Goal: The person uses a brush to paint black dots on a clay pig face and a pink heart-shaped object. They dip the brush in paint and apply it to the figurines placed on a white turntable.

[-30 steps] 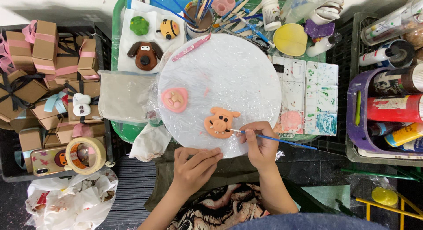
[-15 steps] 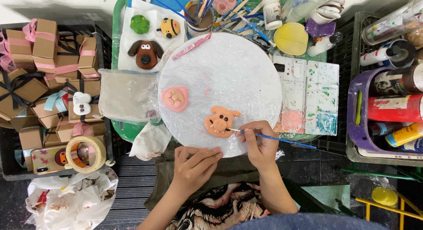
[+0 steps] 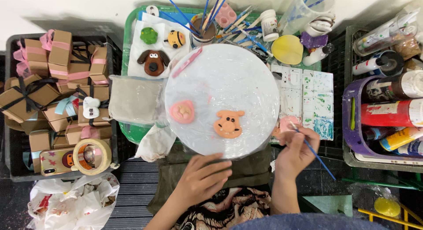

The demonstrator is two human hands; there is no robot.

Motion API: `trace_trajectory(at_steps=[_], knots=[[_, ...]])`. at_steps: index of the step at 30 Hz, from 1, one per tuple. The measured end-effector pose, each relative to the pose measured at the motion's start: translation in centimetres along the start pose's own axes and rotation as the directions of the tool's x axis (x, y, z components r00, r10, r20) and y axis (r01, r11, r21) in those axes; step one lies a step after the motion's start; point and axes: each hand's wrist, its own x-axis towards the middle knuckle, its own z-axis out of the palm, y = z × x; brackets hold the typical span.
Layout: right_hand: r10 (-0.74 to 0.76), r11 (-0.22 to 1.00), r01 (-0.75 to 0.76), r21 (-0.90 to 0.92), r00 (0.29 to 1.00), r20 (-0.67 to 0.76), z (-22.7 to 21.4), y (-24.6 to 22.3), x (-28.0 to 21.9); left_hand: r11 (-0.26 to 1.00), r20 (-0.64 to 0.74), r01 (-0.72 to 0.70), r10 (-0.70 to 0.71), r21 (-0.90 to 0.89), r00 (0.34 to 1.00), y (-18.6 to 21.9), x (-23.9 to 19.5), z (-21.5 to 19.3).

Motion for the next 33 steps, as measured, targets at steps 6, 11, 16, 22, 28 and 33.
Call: trace_trajectory(at_steps=[6,11,16,22,28,33], knots=[[-0.057,0.996,0.051,-0.072,0.995,-0.081,-3.6,-0.7,0.9,0.988,-0.123,-0.006,0.025,0.156,0.992,-1.0,-1.9,-2.5],[-0.065,0.995,0.058,-0.085,0.995,-0.082,-4.7,-1.3,0.6,0.957,-0.247,0.078,-0.007,0.279,0.969,-1.3,-2.9,-4.4],[-0.051,0.997,0.047,-0.056,0.996,-0.075,-4.8,-2.0,0.4,0.942,-0.302,0.137,-0.041,0.305,0.952,-1.2,-3.5,-5.7],[-0.081,0.992,0.071,-0.108,0.992,-0.095,-5.2,-2.9,0.7,0.932,-0.336,0.172,-0.058,0.32,0.94,-0.8,-3.5,-6.3],[-0.066,0.993,0.051,-0.109,0.988,-0.142,-6.7,-3.1,1.3,0.93,-0.332,0.183,-0.071,0.32,0.941,-0.7,-2.9,-6.1],[-0.04,0.992,0.026,-0.124,0.993,-0.113,-6.7,-3.3,1.3,0.934,-0.283,0.181,-0.092,0.309,0.955,-0.5,-2.4,-5.8]])
